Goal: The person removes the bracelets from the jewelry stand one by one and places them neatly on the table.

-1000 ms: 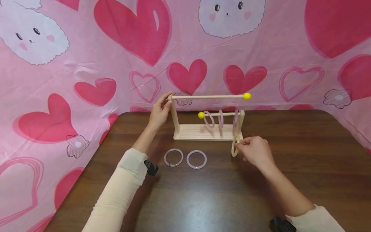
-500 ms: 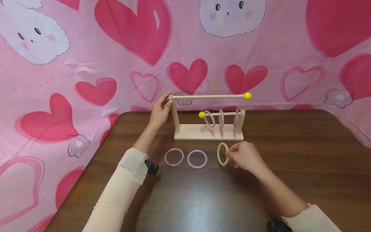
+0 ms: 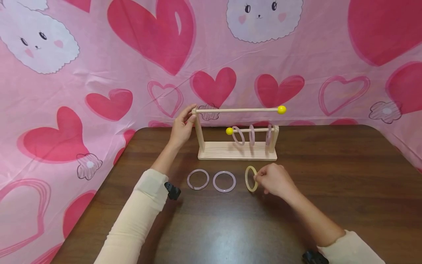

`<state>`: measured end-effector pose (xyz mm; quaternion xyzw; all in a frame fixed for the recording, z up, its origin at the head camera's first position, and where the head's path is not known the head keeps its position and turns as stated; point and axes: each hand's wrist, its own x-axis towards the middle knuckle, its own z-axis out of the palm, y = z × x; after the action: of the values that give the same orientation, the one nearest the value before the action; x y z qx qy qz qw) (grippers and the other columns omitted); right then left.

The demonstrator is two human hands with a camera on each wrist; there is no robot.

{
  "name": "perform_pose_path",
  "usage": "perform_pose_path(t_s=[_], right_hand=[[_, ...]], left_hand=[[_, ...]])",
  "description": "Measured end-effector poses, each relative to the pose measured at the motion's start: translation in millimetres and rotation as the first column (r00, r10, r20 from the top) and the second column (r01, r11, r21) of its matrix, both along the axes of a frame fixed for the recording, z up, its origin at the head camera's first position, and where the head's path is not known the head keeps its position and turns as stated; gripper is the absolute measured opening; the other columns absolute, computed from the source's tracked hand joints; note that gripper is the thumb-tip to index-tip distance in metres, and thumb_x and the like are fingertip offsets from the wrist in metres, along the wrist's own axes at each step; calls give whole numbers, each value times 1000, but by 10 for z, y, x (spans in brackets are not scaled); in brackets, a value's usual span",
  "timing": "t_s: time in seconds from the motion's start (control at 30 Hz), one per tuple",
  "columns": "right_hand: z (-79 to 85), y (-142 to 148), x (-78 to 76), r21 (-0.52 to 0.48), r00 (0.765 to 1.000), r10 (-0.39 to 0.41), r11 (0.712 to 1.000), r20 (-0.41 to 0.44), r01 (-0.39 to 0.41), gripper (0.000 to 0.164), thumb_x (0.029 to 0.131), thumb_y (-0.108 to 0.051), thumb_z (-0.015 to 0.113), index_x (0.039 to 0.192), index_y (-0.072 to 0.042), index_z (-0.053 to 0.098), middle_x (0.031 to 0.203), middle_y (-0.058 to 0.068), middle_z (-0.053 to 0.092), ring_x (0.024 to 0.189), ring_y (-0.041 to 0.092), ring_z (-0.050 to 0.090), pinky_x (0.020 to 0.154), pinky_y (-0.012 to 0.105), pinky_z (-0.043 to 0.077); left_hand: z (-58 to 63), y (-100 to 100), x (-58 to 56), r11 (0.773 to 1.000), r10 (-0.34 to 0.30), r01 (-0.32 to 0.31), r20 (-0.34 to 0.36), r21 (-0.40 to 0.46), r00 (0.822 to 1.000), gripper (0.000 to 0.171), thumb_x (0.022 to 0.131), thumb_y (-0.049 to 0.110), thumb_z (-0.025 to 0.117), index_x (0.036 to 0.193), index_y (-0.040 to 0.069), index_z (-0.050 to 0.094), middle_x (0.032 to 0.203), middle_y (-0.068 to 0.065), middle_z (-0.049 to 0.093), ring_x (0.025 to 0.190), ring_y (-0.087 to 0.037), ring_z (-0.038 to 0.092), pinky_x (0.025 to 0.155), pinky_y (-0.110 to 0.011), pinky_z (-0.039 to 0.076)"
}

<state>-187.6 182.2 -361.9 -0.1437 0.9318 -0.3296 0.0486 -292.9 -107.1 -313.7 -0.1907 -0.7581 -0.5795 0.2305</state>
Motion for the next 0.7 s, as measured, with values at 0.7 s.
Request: perform_pose_path(t_s=[0.7], right_hand=[[-85,188,-134,45,987,-21,999,161,14,18,87,-12,57,81,-3,71,69,3,68,39,13,52,39,28,44]], left_hand=[[-29,-9,-37,1000,-2,2,5,7,1000,35,92,2,53,126,-3,52,120,-26,55,111,-32,54,90,-34,48]])
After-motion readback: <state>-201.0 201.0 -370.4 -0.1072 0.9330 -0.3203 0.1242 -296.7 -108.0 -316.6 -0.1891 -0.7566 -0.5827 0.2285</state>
